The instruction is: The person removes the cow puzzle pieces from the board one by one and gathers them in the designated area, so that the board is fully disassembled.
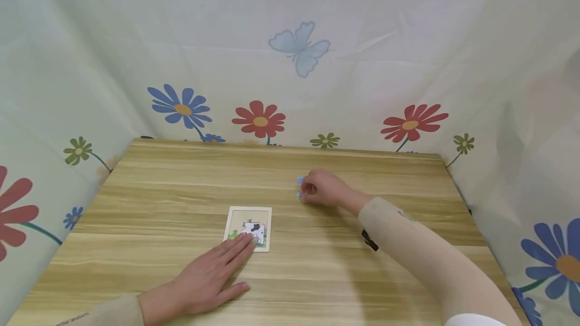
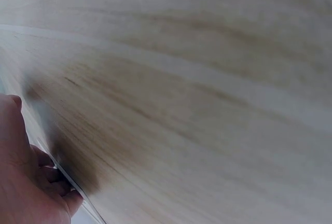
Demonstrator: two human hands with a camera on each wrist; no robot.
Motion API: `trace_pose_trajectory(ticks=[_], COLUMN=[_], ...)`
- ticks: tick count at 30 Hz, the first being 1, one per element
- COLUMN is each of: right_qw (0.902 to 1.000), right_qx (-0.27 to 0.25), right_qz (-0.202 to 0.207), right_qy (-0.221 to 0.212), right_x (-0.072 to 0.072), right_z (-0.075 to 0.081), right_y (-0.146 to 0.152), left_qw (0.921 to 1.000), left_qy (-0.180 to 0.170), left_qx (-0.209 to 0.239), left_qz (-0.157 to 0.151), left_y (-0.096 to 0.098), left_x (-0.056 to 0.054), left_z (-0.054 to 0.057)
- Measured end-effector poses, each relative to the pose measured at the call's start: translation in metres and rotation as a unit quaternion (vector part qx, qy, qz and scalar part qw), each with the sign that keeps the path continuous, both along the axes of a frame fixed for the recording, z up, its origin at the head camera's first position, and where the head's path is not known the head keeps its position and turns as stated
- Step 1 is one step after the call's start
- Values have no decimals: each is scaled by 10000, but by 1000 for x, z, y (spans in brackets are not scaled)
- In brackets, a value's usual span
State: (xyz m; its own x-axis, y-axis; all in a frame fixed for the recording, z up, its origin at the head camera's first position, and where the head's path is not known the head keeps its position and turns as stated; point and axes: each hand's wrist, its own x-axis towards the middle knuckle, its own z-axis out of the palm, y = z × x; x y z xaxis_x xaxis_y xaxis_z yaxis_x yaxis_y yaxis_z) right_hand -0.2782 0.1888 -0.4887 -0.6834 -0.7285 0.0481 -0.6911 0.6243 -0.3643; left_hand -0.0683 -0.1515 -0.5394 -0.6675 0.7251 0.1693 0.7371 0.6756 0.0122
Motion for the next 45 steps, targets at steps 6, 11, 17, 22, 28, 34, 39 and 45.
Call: trace_pose_trajectory(ticks=[6, 11, 17, 22, 28, 34, 39, 45], right_qw=[9999, 9998, 9999, 9999, 9999, 9999, 10000, 9997], right_qx=[3, 39, 19, 2, -62, -84, -87, -241], right_qz=[0, -32, -41, -24, -24, -46, -14, -41], right_qy=[169, 171, 121, 122, 95, 60, 29, 28], right_x=[8, 10, 10, 11, 12, 13, 12, 10], right_z=[-5, -6, -5, -4, -6, -5, -4, -1], right_y=[3, 3, 3, 3, 2, 3, 3, 3], left_qw=[10000, 10000, 10000, 10000, 9999, 10000, 10000, 10000], left_qy=[-4, -12, -7, 15, 20, 8, -5, -68], left_qx=[0, -19, -25, -31, -88, -78, -90, -49], left_qz=[26, 26, 31, 38, 43, 37, 37, 49], left_y=[0, -1, 0, 0, 0, 0, 0, 1], left_x=[0, 0, 0, 0, 1, 1, 1, 1], left_z=[0, -1, -1, -1, -1, 1, 2, 2])
